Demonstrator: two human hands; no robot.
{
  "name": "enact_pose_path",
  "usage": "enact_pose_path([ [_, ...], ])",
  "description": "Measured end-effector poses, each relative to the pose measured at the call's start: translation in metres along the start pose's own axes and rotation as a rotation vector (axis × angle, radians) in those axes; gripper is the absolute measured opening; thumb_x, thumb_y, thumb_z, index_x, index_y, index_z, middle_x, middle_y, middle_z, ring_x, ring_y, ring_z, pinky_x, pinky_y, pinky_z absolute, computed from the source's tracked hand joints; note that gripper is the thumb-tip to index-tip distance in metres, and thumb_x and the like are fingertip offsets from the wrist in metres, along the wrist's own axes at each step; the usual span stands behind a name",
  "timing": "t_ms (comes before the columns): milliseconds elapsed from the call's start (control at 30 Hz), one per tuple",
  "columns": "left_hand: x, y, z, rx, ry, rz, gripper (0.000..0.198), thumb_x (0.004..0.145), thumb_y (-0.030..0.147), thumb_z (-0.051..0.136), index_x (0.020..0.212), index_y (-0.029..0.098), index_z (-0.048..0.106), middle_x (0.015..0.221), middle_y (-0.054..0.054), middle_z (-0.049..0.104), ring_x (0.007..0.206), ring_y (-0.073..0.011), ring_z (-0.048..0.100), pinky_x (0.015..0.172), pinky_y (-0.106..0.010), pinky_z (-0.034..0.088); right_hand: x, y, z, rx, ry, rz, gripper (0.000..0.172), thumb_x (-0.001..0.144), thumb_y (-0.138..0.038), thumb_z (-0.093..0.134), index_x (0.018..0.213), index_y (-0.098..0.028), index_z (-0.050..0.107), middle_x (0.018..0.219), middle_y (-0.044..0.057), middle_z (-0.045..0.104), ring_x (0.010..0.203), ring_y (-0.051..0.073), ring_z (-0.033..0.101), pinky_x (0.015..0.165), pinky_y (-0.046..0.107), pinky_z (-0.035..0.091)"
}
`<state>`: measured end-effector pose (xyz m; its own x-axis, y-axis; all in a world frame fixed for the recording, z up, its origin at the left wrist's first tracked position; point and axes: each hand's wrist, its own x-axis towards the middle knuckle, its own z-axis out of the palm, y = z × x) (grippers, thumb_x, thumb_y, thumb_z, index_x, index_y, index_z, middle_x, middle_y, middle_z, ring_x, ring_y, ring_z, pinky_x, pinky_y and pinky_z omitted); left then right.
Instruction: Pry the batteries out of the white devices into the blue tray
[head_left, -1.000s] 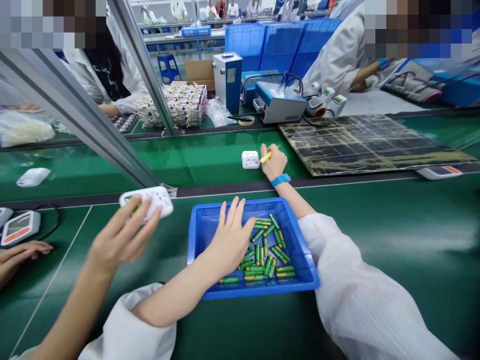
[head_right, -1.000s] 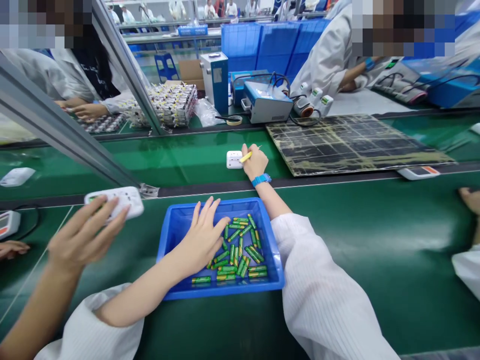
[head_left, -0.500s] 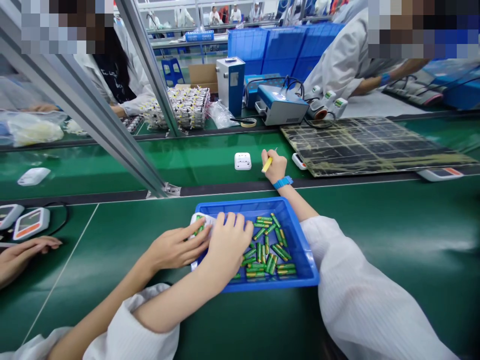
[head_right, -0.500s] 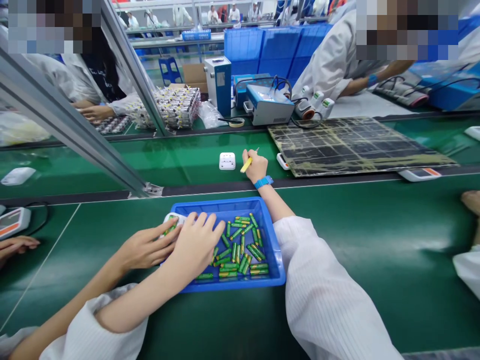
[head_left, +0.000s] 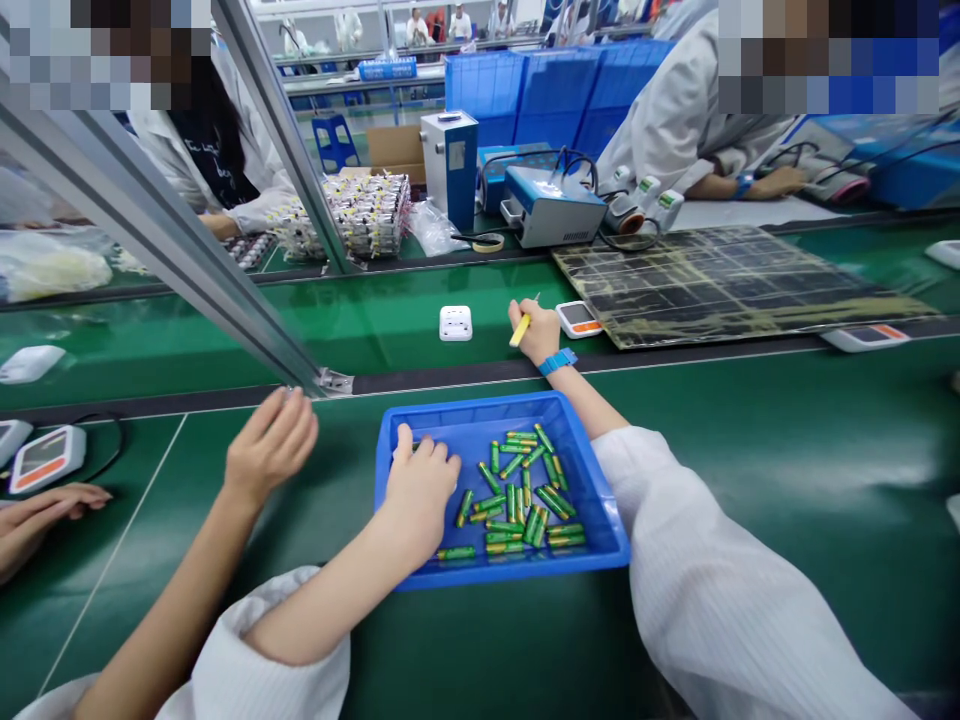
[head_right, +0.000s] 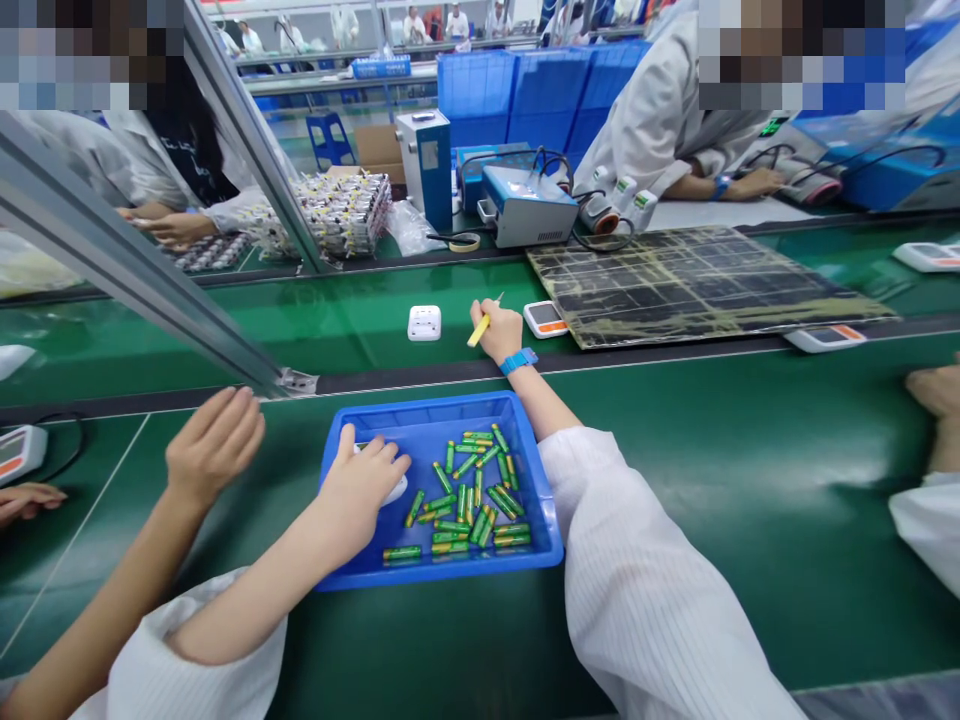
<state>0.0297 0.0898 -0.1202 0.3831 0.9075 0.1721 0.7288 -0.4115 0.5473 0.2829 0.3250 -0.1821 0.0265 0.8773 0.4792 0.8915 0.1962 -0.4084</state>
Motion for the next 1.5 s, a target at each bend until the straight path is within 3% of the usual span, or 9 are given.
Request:
enact_pose_path([
  [133, 0.028, 0.045, 0.02, 0.3, -0.317, 0.013, 0.024, 0.066, 0.004, 0.054, 0.086, 0.015, 0.061, 0.085, -0.011, 0.065, 0.09, -0.0311, 0.061, 0.105, -0.071, 0.019, -0.002, -0.003, -0.003, 0.192, 0.043, 0.081, 0.034, 0.092, -0.033, 0.045, 0.061, -0.021, 0.046, 0.062, 0.005, 0.06, 0.065, 0.017, 0.058, 0.063, 0.027, 0.036],
  [200, 0.037, 0.056, 0.013, 0.181, -0.326, 0.016, 0.02, 0.073, 0.013, 0.055, 0.093, 0.015, 0.06, 0.091, -0.011, 0.066, 0.092, -0.0302, 0.06, 0.102, -0.065, 0.026, -0.001, -0.008, -0.01, 0.302, 0.068, 0.122, 0.037, 0.093, -0.038, 0.042, 0.059, -0.022, 0.04, 0.056, 0.002, 0.056, 0.06, 0.016, 0.056, 0.061, 0.026, 0.038],
  [367, 0.048, 0.065, -0.001, -0.866, -0.2, -0.302, 0.027, 0.066, 0.02, 0.06, 0.092, 0.019, 0.058, 0.09, -0.005, 0.065, 0.082, -0.0219, 0.06, 0.08, -0.038, 0.047, 0.003, -0.031, -0.06, 1.036, -0.004, 0.388, 0.046, 0.092, -0.063, 0.032, 0.072, -0.023, 0.043, 0.048, -0.005, 0.047, 0.038, 0.01, 0.039, 0.04, 0.021, 0.029],
  [567, 0.054, 0.059, 0.008, -1.806, -0.075, -0.578, 0.054, 0.05, 0.015, 0.058, 0.103, 0.018, 0.057, 0.092, -0.005, 0.066, 0.092, -0.0251, 0.064, 0.09, -0.042, 0.046, -0.047, -0.081, -0.142, 1.473, -0.379, 0.369, 0.048, 0.079, -0.069, 0.058, 0.073, -0.022, 0.055, 0.048, -0.009, 0.032, 0.032, 0.005, 0.019, 0.032, 0.022, 0.017],
  [767, 0.054, 0.054, 0.023, -1.636, -0.144, -0.519, 0.049, 0.068, 0.025, 0.079, 0.108, 0.018, 0.052, 0.096, -0.004, 0.063, 0.087, -0.016, 0.061, 0.086, -0.032, 0.045, -0.107, -0.105, -0.18, 1.541, -0.6, 0.433, 0.054, 0.072, -0.075, 0.06, 0.066, -0.022, 0.054, 0.051, -0.005, 0.043, 0.034, 0.007, 0.037, 0.031, 0.021, 0.028],
  [1000, 0.05, 0.05, 0.024, -1.422, -0.063, -0.499, 0.072, 0.047, 0.062, 0.085, 0.089, 0.018, 0.046, 0.069, 0.004, 0.057, 0.055, -0.0075, 0.052, 0.053, -0.02, 0.04, -0.133, -0.103, -0.184, 1.619, -0.75, 0.321, 0.032, 0.065, -0.047, 0.083, 0.068, -0.023, 0.062, 0.056, -0.003, 0.06, 0.044, 0.013, 0.055, 0.049, 0.031, 0.053],
  [1233, 0.052, 0.053, 0.017, -1.616, -0.111, -0.513, 0.047, 0.067, 0.028, 0.082, 0.089, 0.021, 0.041, 0.077, 0.004, 0.059, 0.063, -0.0101, 0.059, 0.061, -0.022, 0.047, -0.148, -0.106, -0.156, 1.359, -0.481, 0.217, 0.027, 0.081, -0.044, 0.07, 0.067, -0.023, 0.061, 0.05, -0.002, 0.061, 0.035, 0.01, 0.045, 0.034, 0.024, 0.033],
  [1400, 0.051, 0.053, 0.016, -1.627, -0.087, -0.523, 0.061, 0.07, 0.017, 0.075, 0.118, 0.03, 0.04, 0.079, 0.005, 0.059, 0.066, -0.0092, 0.058, 0.062, -0.021, 0.046, -0.157, -0.106, -0.15, 1.137, -0.36, 0.156, 0.032, 0.083, -0.038, 0.07, 0.058, -0.024, 0.054, 0.049, -0.003, 0.058, 0.041, 0.012, 0.047, 0.042, 0.028, 0.037],
  [1500, 0.052, 0.053, 0.016, -1.61, -0.1, -0.515, 0.05, 0.071, 0.018, 0.072, 0.113, 0.025, 0.045, 0.076, 0.004, 0.057, 0.065, -0.0082, 0.055, 0.06, -0.018, 0.043, -0.159, -0.102, -0.149, 1.078, -0.371, 0.124, 0.034, 0.085, -0.037, 0.068, 0.057, -0.024, 0.052, 0.05, -0.002, 0.058, 0.044, 0.013, 0.049, 0.044, 0.029, 0.038],
])
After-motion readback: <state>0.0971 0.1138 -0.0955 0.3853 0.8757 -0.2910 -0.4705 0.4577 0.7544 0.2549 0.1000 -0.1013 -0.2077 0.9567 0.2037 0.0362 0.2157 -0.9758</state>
